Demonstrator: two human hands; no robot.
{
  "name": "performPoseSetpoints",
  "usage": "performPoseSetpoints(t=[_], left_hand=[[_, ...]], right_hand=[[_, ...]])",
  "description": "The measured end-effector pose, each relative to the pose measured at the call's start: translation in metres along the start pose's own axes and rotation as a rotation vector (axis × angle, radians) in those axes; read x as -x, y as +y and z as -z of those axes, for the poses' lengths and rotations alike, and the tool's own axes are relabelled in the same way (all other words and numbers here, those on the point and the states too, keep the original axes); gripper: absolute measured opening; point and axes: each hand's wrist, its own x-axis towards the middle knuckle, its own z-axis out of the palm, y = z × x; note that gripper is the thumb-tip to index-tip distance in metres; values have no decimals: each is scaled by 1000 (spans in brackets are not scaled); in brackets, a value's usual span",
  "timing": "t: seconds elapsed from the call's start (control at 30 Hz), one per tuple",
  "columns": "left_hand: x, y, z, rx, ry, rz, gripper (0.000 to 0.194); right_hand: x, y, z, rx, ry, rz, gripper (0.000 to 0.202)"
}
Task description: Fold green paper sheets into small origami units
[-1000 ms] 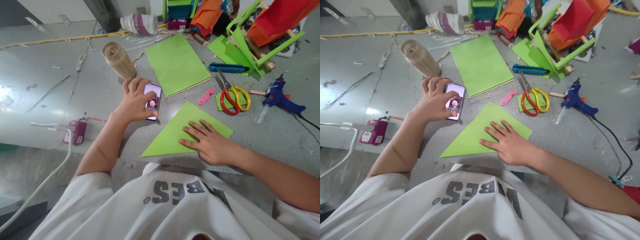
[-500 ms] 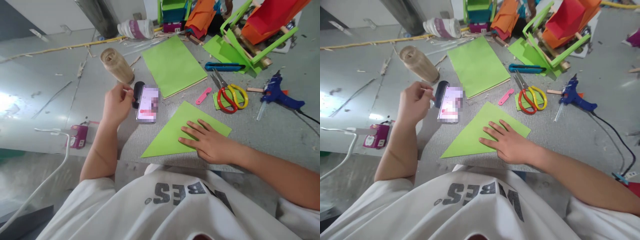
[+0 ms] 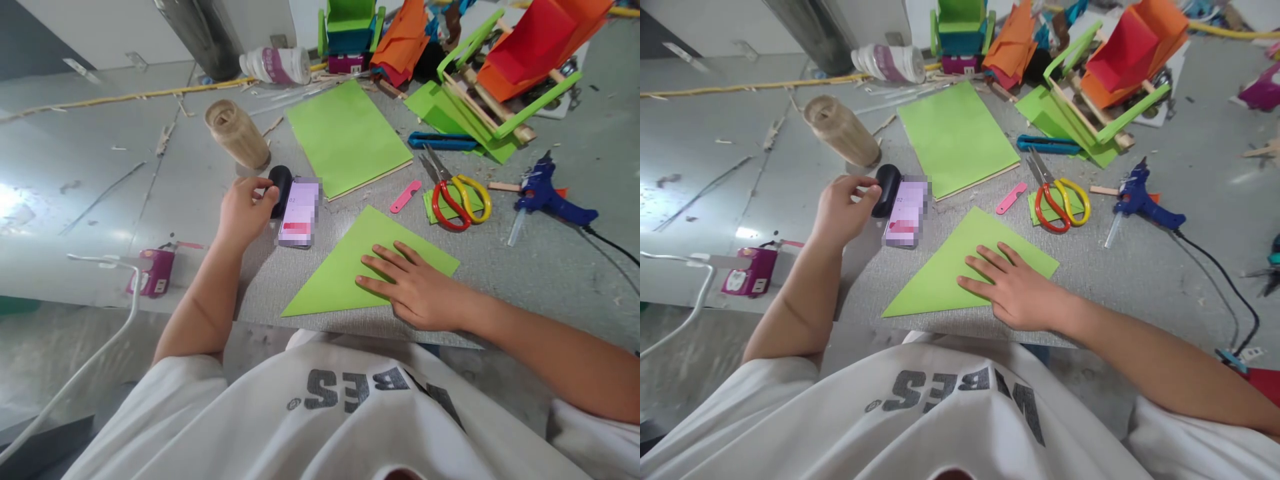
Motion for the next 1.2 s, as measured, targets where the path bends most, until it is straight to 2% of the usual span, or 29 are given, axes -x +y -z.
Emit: performPoseSetpoints(t=[0.1, 0.23, 0.37, 0.43, 0.5, 0.6, 0.7, 0.77, 0.87, 0.93, 1.07, 1.13, 1.2], left_hand=[[-2, -15, -4, 5, -15, -103, 43], [-2, -30, -2, 5, -60, -182, 61], [-3, -29, 6, -4, -127, -161, 65], [-3, -26, 9, 0, -153, -163, 66], [-6, -26, 10, 4, -167, -176, 69], [-12, -36, 5, 0, -149, -199, 69], [-21, -51, -6, 2, -88, -279, 63], [-27, -60, -15, 21, -39, -357, 58], [-36, -67, -27, 33, -21, -432, 57], [-41, -68, -34, 31, -23, -442, 59], [-52, -69, -41, 83, -6, -426, 61], [-56, -70, -42, 116, -18, -417, 61], [-59, -69, -41, 141, -28, -407, 58]], right_hand=[[-1, 1, 2, 7, 15, 2, 83], [-3, 3, 2, 34, 66, -7, 66], [-11, -2, 4, 106, 122, -24, 43], [-24, -10, 9, 124, 117, -63, 36], [-47, -19, 16, 128, 77, -165, 39], [-104, -29, 29, 93, -1, -419, 46], [-168, -25, 44, -36, 105, -616, 44], [-199, -20, 52, -114, 194, -718, 50], [-220, -19, 52, -160, 249, -785, 58], [-222, -25, 41, -139, 271, -766, 78], [-220, -35, 6, -52, 311, -690, 134], [-221, -36, -8, -19, 326, -652, 150], [-222, -37, -14, 1, 325, -641, 157]])
